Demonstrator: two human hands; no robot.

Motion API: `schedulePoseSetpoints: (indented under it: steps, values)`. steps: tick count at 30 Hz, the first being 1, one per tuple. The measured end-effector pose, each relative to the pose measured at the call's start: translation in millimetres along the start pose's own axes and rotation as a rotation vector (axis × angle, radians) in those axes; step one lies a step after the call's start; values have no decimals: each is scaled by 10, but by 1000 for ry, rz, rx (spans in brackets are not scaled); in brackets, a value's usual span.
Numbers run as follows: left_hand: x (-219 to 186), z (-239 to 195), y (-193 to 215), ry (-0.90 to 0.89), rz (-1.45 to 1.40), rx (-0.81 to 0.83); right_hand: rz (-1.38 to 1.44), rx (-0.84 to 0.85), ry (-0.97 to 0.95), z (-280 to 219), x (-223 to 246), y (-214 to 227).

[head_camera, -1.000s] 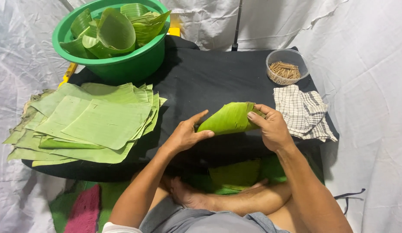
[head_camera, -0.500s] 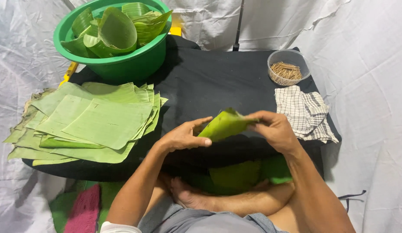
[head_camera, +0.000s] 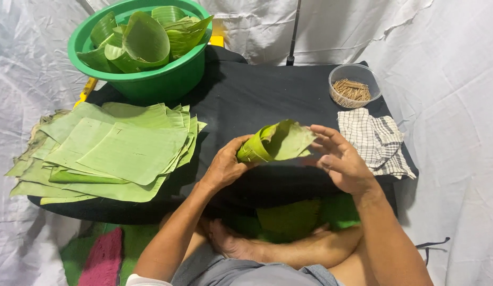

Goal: Cleaning banana leaves with a cloth and folding them into cone shapes for food packaging.

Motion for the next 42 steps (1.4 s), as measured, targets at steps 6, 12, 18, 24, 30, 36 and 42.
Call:
schedulePoseSetpoints:
  steps: [6,12,18,24,30,36,42]
  values:
    - [7,-42,-118,-2,34,106,51,-357,-105,91,-333,38]
    - [66,16,-135,89,-131,103,126,-460,-138,213,-554,286]
    - [82,127,-270,212,-275,-19,237,-399,-153,237,-547,69]
    - [94,228,-348,198,-275,-43,204,-425,-152,315,-673,25]
    - [22,223,-385,180,-326,-35,167,-431,-223,312,-830,34]
    - [-23,241,-400,158,-382,-19,114,-442,-194,317,-827,19]
    - [38,302,-396,121,-439,-10,48,-411,-214,340,-883,68]
Point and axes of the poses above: each hand's wrist, its own z-axis towards the middle knuckle, its own y-axis out of the back of the hand, x = y × z, the point moved 3 cm from there along z, towards the middle knuckle, and after that the axes turned 6 degrees about -x, right-handed, at the moved point
